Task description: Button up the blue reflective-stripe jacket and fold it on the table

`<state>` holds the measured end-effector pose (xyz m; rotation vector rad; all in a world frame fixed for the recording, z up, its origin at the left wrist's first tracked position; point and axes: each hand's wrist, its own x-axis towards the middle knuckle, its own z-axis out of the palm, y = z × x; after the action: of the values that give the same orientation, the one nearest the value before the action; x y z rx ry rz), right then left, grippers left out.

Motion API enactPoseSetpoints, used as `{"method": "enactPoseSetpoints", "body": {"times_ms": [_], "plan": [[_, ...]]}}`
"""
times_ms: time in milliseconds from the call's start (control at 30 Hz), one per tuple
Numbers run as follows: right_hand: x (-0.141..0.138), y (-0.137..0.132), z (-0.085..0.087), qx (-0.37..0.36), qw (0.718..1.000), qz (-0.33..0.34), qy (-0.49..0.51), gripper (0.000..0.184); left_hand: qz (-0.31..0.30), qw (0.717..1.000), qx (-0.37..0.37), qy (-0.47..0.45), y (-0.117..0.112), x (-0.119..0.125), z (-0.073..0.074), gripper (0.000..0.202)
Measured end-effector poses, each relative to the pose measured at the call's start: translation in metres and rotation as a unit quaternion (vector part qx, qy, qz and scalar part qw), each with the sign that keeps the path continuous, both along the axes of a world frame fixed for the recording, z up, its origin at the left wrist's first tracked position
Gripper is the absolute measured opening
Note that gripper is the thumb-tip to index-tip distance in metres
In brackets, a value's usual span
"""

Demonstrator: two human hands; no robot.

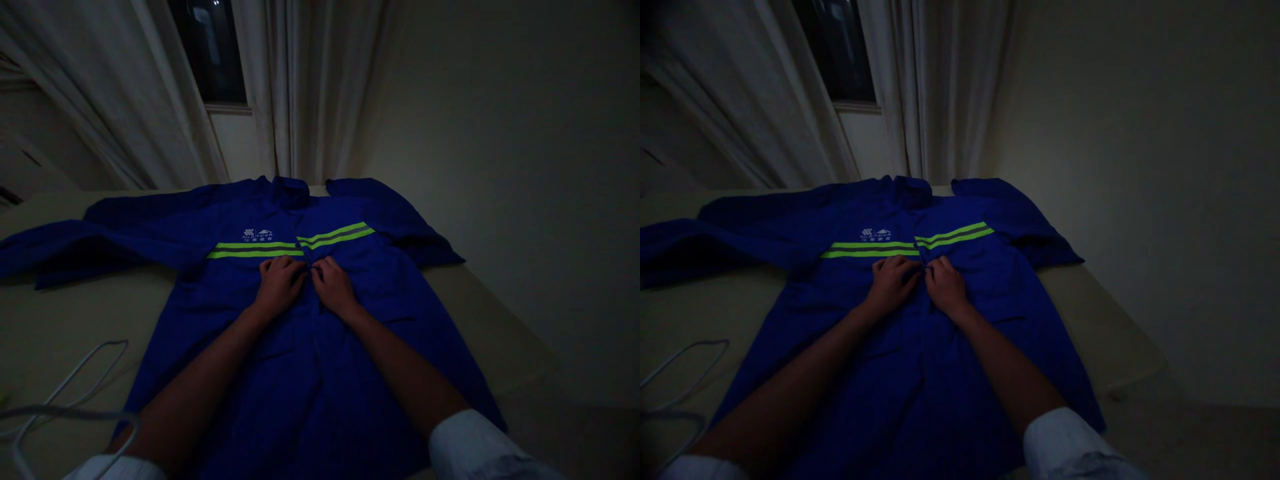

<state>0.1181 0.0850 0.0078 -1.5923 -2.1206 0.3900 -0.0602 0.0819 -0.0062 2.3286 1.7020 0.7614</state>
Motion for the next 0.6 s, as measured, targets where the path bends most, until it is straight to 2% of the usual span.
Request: {"method": "enactPoseSetpoints", "body": {"times_ms": [333,600], "plan": [[0.0030,0.0015,-0.0042,0.016,1.000,0.008,0.020,0.019,-0.028,0.999,-0.028,-0.032,0.0052,-0.0062,-0.0028,0.032],[0.0041,0.0050,-0.0076,0.023,0.999,0.028,0.037,0.016,-0.023,0.998,-0.045,-0.032,0.0027,-0.0046,0.0042,0.032]]}}
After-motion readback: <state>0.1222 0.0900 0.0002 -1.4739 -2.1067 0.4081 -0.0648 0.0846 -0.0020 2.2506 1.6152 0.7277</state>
